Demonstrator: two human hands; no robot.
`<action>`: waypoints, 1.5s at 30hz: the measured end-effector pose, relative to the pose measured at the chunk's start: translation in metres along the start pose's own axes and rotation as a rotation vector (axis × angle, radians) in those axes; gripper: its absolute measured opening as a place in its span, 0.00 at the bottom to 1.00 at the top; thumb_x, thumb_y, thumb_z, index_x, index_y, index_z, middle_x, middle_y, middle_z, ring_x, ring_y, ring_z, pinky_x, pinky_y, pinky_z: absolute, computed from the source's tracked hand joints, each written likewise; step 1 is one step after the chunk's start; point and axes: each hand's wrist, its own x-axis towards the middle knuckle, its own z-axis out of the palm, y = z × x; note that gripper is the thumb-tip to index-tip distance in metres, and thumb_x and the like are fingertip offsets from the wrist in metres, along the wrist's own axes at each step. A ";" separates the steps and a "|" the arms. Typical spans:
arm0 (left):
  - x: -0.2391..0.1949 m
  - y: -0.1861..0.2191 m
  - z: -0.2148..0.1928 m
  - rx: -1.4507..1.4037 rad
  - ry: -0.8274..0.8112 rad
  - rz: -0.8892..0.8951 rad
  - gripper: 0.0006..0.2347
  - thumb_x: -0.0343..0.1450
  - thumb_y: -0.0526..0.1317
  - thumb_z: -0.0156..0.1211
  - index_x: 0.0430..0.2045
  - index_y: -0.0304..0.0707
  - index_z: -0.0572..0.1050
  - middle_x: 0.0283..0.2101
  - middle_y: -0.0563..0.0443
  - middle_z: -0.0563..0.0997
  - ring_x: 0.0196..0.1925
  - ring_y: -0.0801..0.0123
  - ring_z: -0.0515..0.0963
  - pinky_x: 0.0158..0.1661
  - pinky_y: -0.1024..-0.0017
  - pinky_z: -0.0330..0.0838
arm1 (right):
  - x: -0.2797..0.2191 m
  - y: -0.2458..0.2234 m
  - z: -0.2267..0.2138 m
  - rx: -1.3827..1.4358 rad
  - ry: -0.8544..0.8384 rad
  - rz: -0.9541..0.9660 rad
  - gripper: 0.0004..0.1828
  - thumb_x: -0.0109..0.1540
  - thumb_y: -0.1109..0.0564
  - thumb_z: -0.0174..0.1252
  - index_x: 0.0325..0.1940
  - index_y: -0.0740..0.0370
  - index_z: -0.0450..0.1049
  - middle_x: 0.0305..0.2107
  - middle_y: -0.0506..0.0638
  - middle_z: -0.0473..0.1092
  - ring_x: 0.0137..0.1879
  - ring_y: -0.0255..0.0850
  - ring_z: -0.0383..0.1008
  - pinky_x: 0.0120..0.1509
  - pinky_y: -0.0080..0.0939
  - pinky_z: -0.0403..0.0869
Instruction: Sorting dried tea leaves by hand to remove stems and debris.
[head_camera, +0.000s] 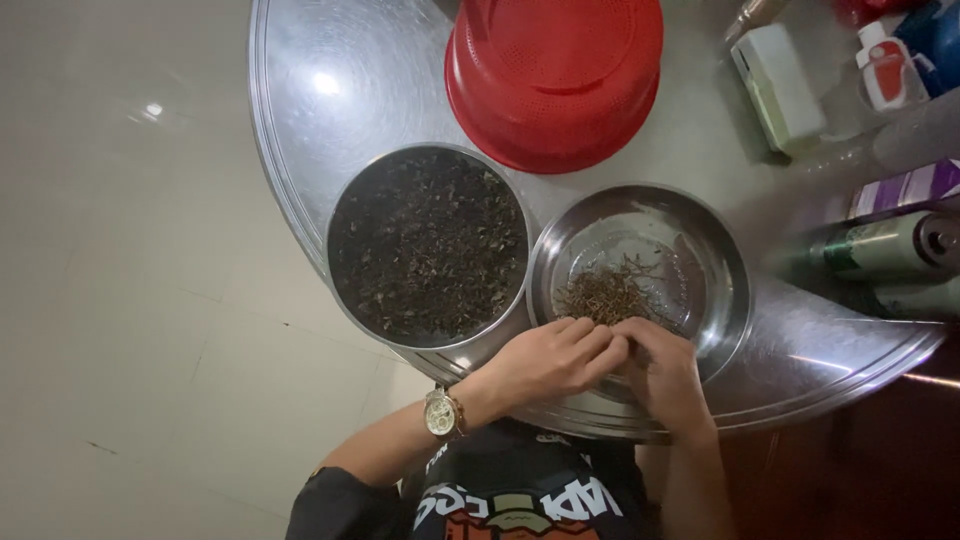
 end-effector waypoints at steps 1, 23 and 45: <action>-0.003 -0.002 0.001 -0.001 -0.001 0.001 0.05 0.76 0.37 0.51 0.37 0.36 0.74 0.28 0.49 0.71 0.29 0.68 0.74 0.35 0.77 0.73 | 0.000 0.003 0.001 0.001 0.001 0.001 0.06 0.58 0.62 0.63 0.38 0.54 0.79 0.27 0.53 0.76 0.38 0.52 0.81 0.43 0.47 0.77; -0.096 -0.094 -0.056 0.290 -0.517 -0.818 0.13 0.71 0.35 0.62 0.48 0.34 0.70 0.47 0.41 0.71 0.46 0.53 0.74 0.40 0.62 0.74 | 0.005 0.011 -0.012 -0.235 0.119 -0.111 0.07 0.65 0.58 0.62 0.44 0.63 0.79 0.37 0.53 0.78 0.43 0.41 0.79 0.50 0.38 0.77; -0.108 -0.113 -0.041 0.299 -0.562 -0.746 0.15 0.59 0.19 0.60 0.31 0.38 0.69 0.39 0.43 0.70 0.39 0.57 0.71 0.37 0.65 0.71 | 0.007 0.006 -0.009 -0.234 0.100 -0.133 0.08 0.65 0.55 0.60 0.43 0.61 0.79 0.36 0.50 0.79 0.43 0.40 0.80 0.51 0.39 0.77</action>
